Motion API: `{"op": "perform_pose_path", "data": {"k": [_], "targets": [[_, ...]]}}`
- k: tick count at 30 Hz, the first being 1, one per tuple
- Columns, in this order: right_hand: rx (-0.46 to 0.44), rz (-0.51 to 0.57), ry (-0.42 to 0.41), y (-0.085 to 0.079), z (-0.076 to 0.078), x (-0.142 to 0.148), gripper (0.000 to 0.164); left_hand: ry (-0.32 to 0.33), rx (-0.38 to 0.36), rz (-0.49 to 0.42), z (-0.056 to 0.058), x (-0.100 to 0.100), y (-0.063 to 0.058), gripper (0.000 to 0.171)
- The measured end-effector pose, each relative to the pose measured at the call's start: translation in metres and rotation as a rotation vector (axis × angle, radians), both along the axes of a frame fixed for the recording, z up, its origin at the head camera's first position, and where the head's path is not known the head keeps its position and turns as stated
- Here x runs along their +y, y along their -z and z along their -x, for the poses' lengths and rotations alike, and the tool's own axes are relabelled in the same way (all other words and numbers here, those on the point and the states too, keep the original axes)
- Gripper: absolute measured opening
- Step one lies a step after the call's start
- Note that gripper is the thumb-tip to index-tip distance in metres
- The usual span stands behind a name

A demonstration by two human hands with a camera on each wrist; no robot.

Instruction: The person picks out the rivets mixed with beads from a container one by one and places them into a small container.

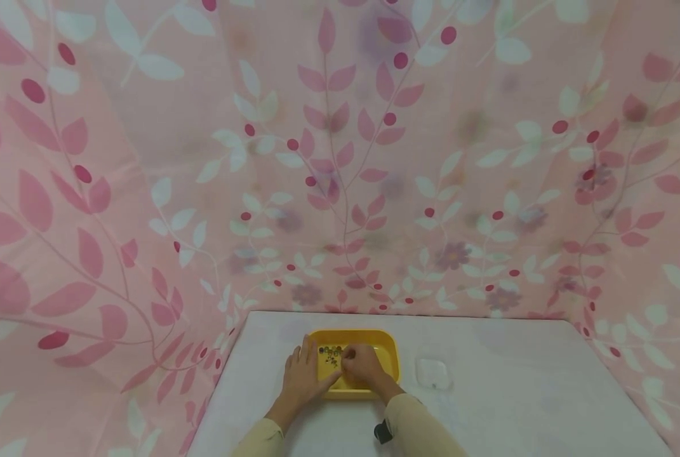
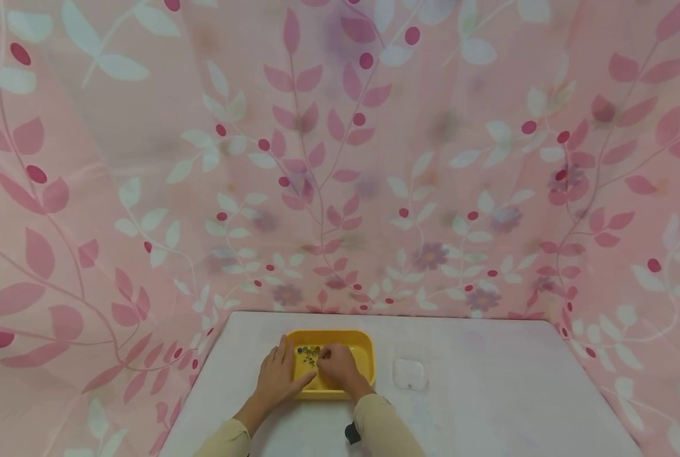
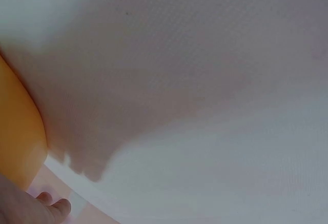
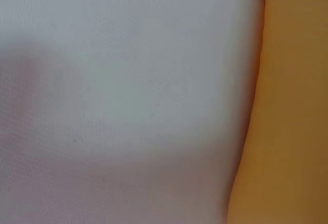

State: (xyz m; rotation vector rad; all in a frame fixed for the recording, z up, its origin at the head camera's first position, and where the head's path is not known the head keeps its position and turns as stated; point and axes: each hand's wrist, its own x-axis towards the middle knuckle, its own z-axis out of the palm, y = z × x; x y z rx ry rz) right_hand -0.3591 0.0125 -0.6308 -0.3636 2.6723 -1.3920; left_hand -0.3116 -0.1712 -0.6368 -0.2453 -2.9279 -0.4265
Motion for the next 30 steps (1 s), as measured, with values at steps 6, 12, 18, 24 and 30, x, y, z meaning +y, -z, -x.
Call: {"op": "perform_pose_path", "data": {"k": [6, 12, 18, 24, 30], "targets": [[-0.033, 0.096, -0.007, -0.006, -0.003, 0.003, 0.003, 0.013, 0.042, 0.0, 0.003, 0.001, 0.004, 0.103], [-0.036, 0.14, -0.027, -0.007, -0.004, 0.008, 0.008, 0.016, 0.031, -0.017, 0.003, 0.001, 0.006, 0.105], [0.006, 0.107, -0.046, -0.009, -0.005, 0.01, 0.013, 0.009, 0.022, 0.005, 0.004, 0.0, 0.009, 0.105], [0.076, 0.089, -0.081, -0.015, -0.008, 0.014, 0.011, 0.01, 0.031, 0.005, 0.004, -0.002, 0.008, 0.103], [0.126, 0.043, -0.094, -0.022, -0.013, 0.023, 0.012, 0.021, 0.022, -0.011, 0.002, -0.001, 0.003, 0.102]]}}
